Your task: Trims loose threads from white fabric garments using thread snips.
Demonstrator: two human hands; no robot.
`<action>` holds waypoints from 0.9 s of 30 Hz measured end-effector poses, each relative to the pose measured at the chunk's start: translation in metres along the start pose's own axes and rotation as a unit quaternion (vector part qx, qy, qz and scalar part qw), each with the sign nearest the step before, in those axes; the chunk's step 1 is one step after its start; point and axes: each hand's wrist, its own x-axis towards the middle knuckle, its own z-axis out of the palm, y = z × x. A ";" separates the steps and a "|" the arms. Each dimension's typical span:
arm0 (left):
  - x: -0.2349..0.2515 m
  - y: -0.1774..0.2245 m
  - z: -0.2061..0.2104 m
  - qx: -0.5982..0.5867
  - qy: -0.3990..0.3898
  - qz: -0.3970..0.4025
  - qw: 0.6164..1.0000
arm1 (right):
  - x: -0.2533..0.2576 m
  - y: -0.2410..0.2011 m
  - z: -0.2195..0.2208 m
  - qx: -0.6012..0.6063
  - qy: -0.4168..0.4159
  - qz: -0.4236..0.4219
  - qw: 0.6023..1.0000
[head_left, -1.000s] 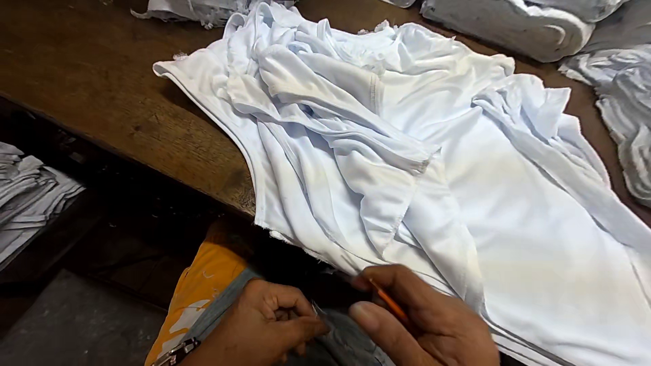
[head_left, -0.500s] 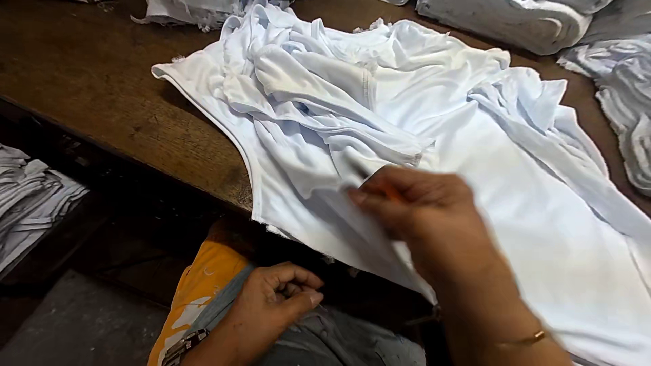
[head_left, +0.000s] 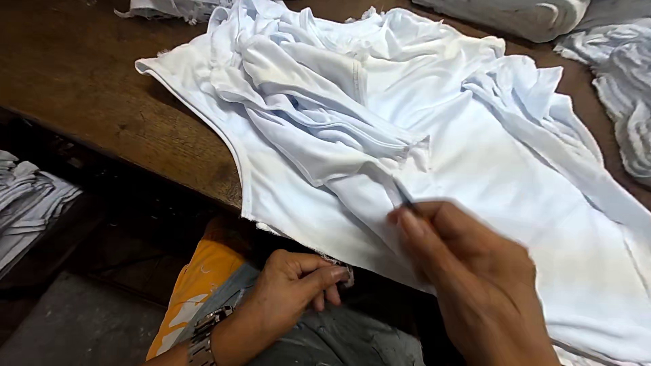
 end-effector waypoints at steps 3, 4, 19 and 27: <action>-0.011 -0.004 -0.010 -0.002 -0.024 -0.003 1.000 | -0.044 0.011 0.001 0.161 -0.153 0.100 0.970; -0.016 -0.006 -0.013 0.012 -0.029 0.001 1.000 | -0.053 0.015 0.004 0.177 -0.169 0.129 0.961; -0.003 0.013 0.003 -0.063 0.120 -0.020 0.991 | -0.067 0.022 0.014 0.236 -0.127 0.205 0.941; -0.025 0.005 -0.015 -0.074 0.063 -0.024 0.995 | -0.057 0.028 0.026 0.188 -0.170 0.205 0.945</action>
